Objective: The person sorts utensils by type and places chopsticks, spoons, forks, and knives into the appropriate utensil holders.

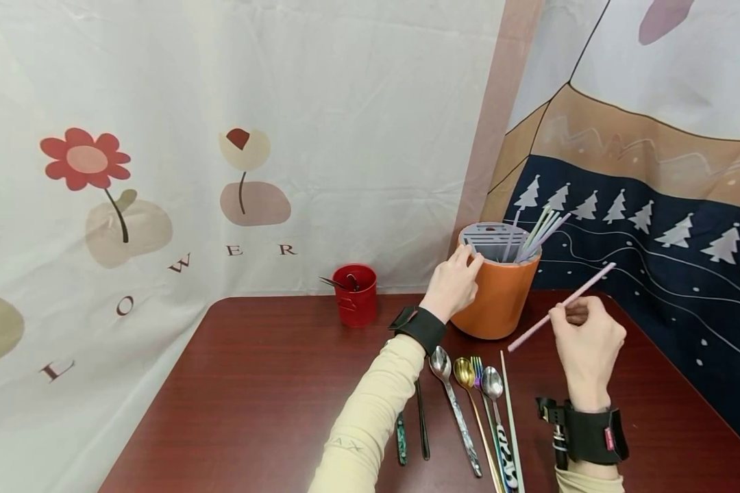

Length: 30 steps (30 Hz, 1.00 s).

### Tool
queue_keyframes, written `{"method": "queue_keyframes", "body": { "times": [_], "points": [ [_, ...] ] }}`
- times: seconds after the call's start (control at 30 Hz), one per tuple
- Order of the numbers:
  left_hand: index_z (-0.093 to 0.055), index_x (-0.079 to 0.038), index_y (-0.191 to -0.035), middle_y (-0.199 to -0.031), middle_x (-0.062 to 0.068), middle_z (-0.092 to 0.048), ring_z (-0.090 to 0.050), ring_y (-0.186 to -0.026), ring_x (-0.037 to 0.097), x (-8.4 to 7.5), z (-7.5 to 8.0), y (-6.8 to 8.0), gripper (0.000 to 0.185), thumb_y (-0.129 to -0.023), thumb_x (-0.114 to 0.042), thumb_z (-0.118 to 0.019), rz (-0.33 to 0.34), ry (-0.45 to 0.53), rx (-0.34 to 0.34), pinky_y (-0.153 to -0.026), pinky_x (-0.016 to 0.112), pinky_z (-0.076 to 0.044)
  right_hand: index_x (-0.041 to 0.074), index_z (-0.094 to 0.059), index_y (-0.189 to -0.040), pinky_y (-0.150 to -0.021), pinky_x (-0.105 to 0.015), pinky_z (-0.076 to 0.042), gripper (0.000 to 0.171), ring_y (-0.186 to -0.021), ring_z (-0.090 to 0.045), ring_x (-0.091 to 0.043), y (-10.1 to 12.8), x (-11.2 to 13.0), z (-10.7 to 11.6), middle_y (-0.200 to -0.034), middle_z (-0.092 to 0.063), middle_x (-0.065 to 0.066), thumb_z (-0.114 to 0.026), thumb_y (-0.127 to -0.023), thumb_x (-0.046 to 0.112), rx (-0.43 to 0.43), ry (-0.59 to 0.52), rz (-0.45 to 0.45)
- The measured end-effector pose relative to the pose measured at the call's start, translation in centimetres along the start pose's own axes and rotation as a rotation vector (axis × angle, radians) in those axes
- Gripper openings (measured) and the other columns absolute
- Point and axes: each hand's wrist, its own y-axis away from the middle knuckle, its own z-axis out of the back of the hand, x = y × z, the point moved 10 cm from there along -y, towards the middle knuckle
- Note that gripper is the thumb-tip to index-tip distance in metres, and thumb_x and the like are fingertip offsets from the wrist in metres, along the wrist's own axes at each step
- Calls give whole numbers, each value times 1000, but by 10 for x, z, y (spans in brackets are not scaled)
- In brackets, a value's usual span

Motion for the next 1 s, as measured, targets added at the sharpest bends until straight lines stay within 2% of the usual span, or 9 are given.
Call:
{"method": "queue_keyframes", "body": {
  "times": [0.13, 0.2, 0.23, 0.43, 0.57, 0.7, 0.83, 0.93, 1.0],
  "points": [
    [-51, -19, -131, -133, 2, -53, -48, -130, 14, 0, 0, 0, 41, -91, -31, -56, 1, 2, 6, -79, 17, -54, -5, -66, -87, -65, 1, -39, 17, -64, -47, 24, 0, 4, 13, -74, -58, 23, -63, -83, 11, -159, -156, 34],
    [-51, -19, -131, -133, 3, -53, -48, -130, 14, 0, 0, 0, 42, -91, -31, -56, 1, 1, 5, -79, 17, -54, -6, -68, -87, -67, 1, -42, 18, -67, -51, 22, 0, 4, 19, -77, -52, 32, -64, -84, 12, -230, -217, 41],
    [-51, -19, -130, -133, 3, -53, -49, -129, 14, 0, 1, 0, 42, -91, -31, -56, 1, 1, 3, -78, 17, -54, -4, -69, -87, -68, 0, -43, 17, -68, -53, 20, 0, 4, 22, -77, -53, 32, -65, -84, 12, -268, -245, 43],
    [-53, -18, -129, -133, 3, -54, -49, -129, 15, 0, 1, 1, 41, -90, -29, -57, 3, 10, -12, -78, 18, -54, 8, -73, -83, -71, -6, -49, 6, -73, -61, 10, 9, 10, 43, -80, -65, 13, -68, -82, 11, -490, -386, 67],
    [-53, -18, -129, -132, 4, -54, -50, -129, 15, 0, 2, 1, 40, -90, -28, -57, 0, 11, -20, -78, 18, -54, 2, -74, -82, -71, -8, -50, 8, -75, -63, 3, 15, 17, 54, -81, -67, 13, -70, -80, 8, -598, -462, 72],
    [-53, -18, -129, -132, 4, -54, -50, -129, 15, 0, 2, 1, 40, -90, -28, -57, 2, 12, -19, -78, 18, -54, -4, -72, -83, -70, -9, -51, 12, -74, -66, -2, 16, 23, 56, -82, -71, 4, -70, -79, 7, -634, -523, 96],
    [-52, -18, -128, -132, 3, -54, -49, -129, 14, 0, 2, 1, 40, -90, -29, -56, 1, 8, -22, -77, 18, -54, -1, -74, -84, -68, -7, -49, 9, -75, -66, -2, 15, 25, 51, -83, -71, -3, -70, -80, 6, -617, -542, 121],
    [-52, -18, -128, -131, 2, -54, -50, -128, 13, 0, 2, 0, 40, -90, -29, -56, 0, 10, -21, -76, 18, -54, 1, -75, -85, -68, -6, -49, 9, -76, -66, -1, 13, 21, 43, -84, -71, -2, -71, -80, 7, -590, -528, 125],
    [-52, -19, -129, -131, 2, -54, -50, -127, 13, 0, 2, 0, 40, -91, -30, -56, 0, 12, -16, -76, 18, -54, 0, -75, -86, -69, -6, -49, 11, -78, -65, 0, 11, 20, 38, -85, -70, 4, -71, -81, 8, -570, -510, 126]
  ]
}}
